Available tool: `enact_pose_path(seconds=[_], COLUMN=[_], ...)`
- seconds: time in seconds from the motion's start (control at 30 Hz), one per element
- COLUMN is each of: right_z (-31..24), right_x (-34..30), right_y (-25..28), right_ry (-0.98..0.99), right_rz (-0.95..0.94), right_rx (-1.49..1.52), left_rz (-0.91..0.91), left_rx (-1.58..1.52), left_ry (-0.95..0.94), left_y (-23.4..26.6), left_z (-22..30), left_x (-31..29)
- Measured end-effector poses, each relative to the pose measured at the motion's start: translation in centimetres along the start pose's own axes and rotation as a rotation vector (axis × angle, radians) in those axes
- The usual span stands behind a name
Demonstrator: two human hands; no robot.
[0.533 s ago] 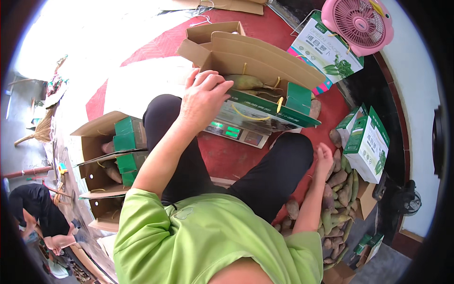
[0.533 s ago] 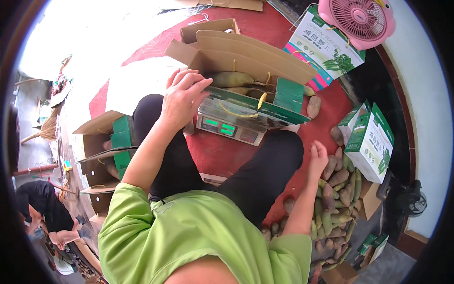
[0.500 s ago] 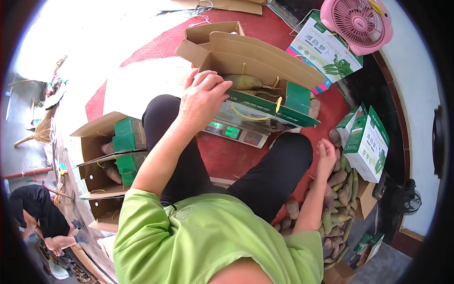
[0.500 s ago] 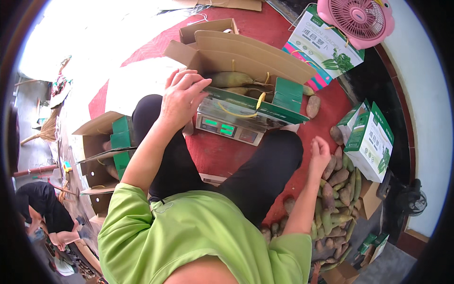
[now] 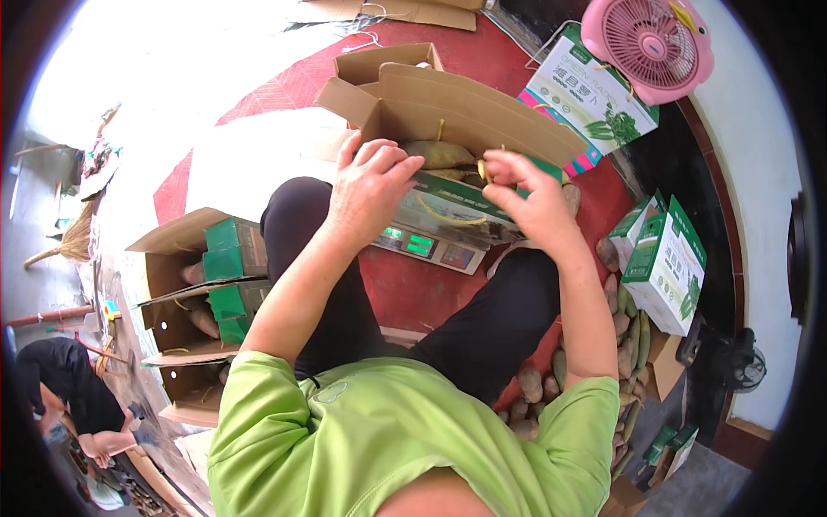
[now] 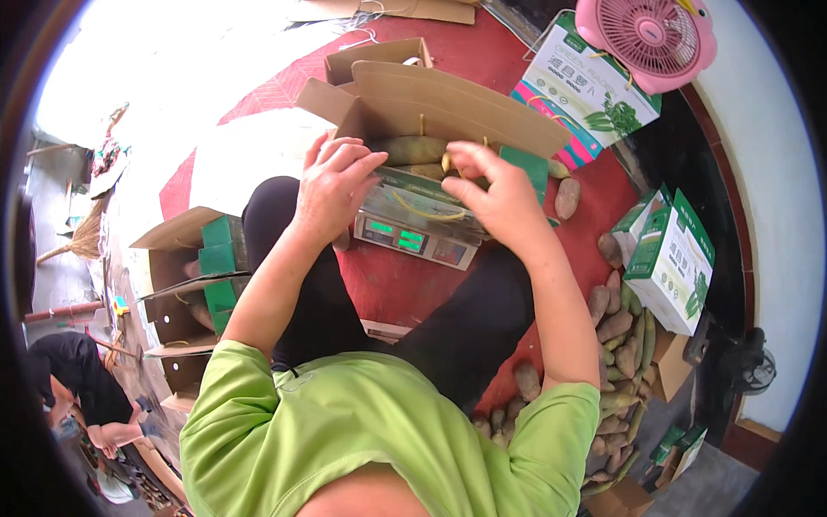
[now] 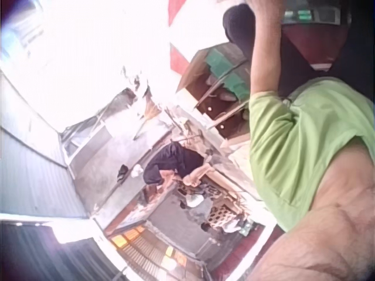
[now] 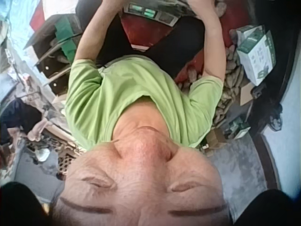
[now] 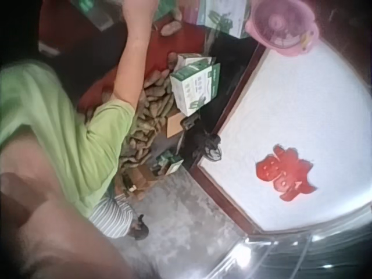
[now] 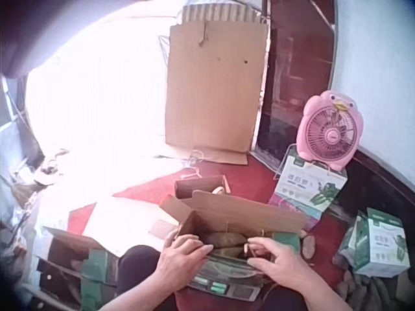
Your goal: Sorting and packing yams or similar root vegetables into cardboard boxes and weighing them.
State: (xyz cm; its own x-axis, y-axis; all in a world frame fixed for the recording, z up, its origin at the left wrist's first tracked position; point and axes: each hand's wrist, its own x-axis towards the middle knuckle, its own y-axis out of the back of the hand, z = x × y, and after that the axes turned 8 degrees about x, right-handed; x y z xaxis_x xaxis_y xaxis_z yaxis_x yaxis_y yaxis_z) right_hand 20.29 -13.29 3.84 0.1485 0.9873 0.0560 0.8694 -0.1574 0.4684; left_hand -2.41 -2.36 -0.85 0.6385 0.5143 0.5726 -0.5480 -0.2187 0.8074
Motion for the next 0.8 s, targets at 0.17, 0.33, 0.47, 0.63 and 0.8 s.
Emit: enact_pose_path(seconds=[0.17,0.33,0.47,0.63,0.8], right_z=[1.6,2.8,5.3,7.2,6.6], right_x=[2.9,4.2,6.0,7.6,8.0], right_y=[2.6,7.0,9.2,10.0,10.2], right_ry=[0.017,0.145,0.030,-0.159,-0.155], right_rz=[0.220,0.318,0.234,0.163,0.086], right_rx=[0.138,-0.501,-0.537,-0.507,-0.616], left_rz=[0.013,-0.095,-0.259,-0.501,-0.519], left_rx=[0.018,0.001,0.055,0.099,0.120], left_ry=[-0.017,-0.081,-0.159,-0.197,-0.320], left_y=[-0.1,0.9,1.4,0.6,0.3], left_z=[-0.4,0.6,1.5,0.1,-1.0], left_x=[-0.4,0.5,2.2,3.7,4.3])
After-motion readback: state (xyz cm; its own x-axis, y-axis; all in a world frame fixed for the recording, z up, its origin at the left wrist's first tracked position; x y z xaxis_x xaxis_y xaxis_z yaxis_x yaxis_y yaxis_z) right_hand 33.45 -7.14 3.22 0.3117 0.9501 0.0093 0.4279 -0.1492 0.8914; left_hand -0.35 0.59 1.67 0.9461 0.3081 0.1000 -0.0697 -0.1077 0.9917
